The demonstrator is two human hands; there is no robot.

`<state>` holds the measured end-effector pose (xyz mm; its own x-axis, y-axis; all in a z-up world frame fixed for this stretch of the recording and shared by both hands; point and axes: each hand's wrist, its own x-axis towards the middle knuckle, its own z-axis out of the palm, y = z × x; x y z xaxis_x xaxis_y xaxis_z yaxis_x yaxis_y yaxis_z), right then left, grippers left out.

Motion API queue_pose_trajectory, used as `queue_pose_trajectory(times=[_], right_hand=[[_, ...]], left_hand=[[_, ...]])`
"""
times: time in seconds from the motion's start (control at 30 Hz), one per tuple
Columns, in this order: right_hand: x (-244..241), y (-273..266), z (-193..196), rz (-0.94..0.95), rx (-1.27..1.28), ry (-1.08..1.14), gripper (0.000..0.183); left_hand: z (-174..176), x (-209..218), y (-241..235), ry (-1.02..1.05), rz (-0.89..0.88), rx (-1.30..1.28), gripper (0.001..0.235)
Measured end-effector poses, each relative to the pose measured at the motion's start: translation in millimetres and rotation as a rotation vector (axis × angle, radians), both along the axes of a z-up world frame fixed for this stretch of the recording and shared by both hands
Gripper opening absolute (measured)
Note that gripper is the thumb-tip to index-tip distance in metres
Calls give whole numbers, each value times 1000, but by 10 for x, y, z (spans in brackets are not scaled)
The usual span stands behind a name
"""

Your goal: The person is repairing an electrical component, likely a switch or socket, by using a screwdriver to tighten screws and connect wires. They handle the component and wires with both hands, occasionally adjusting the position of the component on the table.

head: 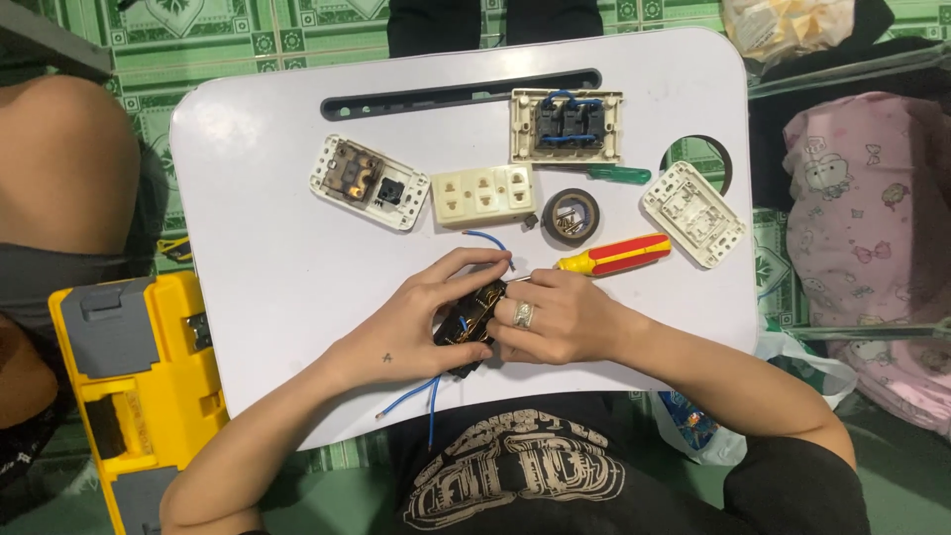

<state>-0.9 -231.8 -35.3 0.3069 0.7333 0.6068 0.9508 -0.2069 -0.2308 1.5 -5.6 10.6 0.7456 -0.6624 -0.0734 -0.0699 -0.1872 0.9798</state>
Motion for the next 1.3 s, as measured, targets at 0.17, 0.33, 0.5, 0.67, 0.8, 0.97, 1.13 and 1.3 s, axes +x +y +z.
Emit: queue_pose_trajectory(times=[0.17,0.33,0.5,0.67,0.8,0.97,1.13,1.3], right_hand=[[-23,-30,-53,4,-35,-57,19],[-16,-25,28,8,-60,-99,20],[-33,-11,38,18,-65,-147,24],[43,14,143,26,9,-26,31],[43,56,152,47,51,59,29],[94,-61,-21,-54,-31,65,20],[203,-5,141,-250,-152,73,7],[198,42,246,-302,-150,153,6]], left_hand=[[-31,-5,-22,4,0,29,77],[-18,-29,-36,-40,61,26,74],[-40,-88,-60,-125,178,61,68],[-203,-106,-28,-225,306,-10,61],[-191,-91,56,-105,338,-133,62],[-393,-77,82,-92,427,-157,66],[-324,-24,170,78,550,-262,69],[-350,-50,146,86,573,-337,72]])
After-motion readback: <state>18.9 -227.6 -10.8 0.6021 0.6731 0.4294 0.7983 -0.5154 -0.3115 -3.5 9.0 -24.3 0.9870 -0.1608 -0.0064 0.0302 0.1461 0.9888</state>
